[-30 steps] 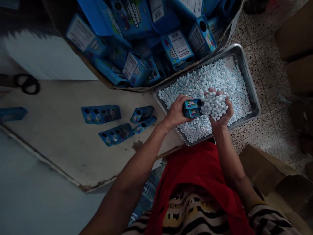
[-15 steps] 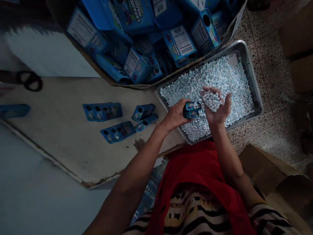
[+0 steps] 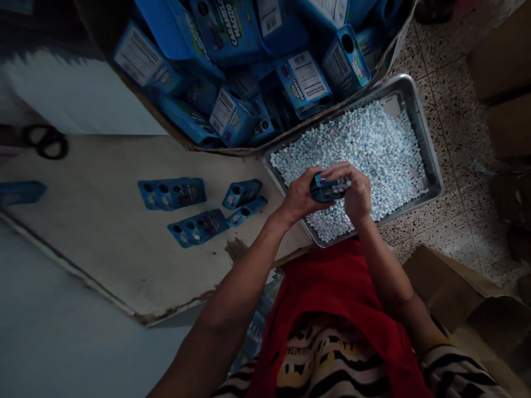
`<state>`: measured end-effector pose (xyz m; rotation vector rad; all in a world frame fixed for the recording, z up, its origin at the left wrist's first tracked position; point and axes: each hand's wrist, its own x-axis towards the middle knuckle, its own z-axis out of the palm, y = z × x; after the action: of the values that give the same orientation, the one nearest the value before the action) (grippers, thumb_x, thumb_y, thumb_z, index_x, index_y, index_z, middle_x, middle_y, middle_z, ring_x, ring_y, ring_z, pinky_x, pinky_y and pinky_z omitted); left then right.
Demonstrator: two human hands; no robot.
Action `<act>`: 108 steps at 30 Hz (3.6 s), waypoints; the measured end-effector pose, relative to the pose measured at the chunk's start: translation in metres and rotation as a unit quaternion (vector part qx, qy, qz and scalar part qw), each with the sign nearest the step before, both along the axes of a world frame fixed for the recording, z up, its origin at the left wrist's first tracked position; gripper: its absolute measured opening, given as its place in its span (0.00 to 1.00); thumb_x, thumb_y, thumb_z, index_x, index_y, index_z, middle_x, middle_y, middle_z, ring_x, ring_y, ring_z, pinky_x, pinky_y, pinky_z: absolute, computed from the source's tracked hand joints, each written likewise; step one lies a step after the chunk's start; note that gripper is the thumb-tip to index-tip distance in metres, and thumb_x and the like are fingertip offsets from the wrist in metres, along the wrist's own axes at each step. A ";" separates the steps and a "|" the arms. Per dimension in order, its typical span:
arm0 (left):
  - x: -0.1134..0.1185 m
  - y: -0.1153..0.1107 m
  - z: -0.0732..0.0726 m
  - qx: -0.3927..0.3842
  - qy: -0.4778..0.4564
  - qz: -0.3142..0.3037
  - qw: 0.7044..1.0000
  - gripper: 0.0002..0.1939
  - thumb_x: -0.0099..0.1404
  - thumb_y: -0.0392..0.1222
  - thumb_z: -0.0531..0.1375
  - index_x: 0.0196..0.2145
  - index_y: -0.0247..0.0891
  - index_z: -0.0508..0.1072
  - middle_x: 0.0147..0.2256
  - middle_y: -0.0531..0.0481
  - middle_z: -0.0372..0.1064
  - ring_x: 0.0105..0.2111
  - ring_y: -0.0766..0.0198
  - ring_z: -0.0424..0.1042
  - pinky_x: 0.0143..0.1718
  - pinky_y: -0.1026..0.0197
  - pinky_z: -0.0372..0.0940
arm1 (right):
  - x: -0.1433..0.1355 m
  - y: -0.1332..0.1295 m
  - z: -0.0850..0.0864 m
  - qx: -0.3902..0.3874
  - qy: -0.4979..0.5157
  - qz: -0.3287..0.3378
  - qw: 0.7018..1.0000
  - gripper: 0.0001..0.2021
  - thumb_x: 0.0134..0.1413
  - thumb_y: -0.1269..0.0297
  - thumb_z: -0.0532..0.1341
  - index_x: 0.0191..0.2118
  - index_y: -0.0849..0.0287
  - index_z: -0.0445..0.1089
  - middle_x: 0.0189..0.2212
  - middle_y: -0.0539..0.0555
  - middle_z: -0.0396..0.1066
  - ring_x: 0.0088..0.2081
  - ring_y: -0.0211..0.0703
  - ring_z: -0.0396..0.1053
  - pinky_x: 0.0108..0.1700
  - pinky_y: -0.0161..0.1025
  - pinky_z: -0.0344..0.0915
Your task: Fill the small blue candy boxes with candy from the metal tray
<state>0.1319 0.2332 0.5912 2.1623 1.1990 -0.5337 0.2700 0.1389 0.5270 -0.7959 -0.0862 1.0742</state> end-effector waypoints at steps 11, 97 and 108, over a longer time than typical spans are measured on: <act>0.000 0.027 0.024 -0.032 0.073 -0.007 0.997 0.39 0.49 0.54 0.79 0.55 0.47 0.71 0.45 0.49 0.79 0.45 0.48 0.81 0.41 0.56 0.72 | 0.054 -0.015 -0.056 -0.058 -0.176 0.138 0.973 0.26 0.70 0.33 0.55 0.48 0.42 0.84 0.66 0.47 0.73 0.71 0.55 0.63 0.77 0.63 0.52; 0.000 -0.035 0.003 0.170 -0.004 0.048 0.984 0.41 0.51 0.40 0.78 0.60 0.43 0.68 0.55 0.44 0.76 0.55 0.48 0.78 0.58 0.49 0.74 | 0.000 0.012 0.002 -0.013 0.099 0.033 0.995 0.25 0.56 0.33 0.63 0.43 0.50 0.77 0.48 0.55 0.74 0.60 0.55 0.69 0.71 0.58 0.62; -0.004 -0.018 0.018 0.164 0.002 -0.015 0.986 0.37 0.54 0.35 0.76 0.60 0.43 0.71 0.55 0.44 0.76 0.56 0.47 0.77 0.59 0.49 0.73 | 0.008 -0.022 -0.048 -0.257 -0.149 0.068 0.952 0.21 0.72 0.42 0.56 0.44 0.53 0.77 0.48 0.55 0.76 0.53 0.49 0.72 0.62 0.54 0.67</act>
<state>0.1280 0.2148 0.6089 2.4570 1.3343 -0.3721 0.2783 0.1169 0.4789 -1.4396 -0.1198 1.1139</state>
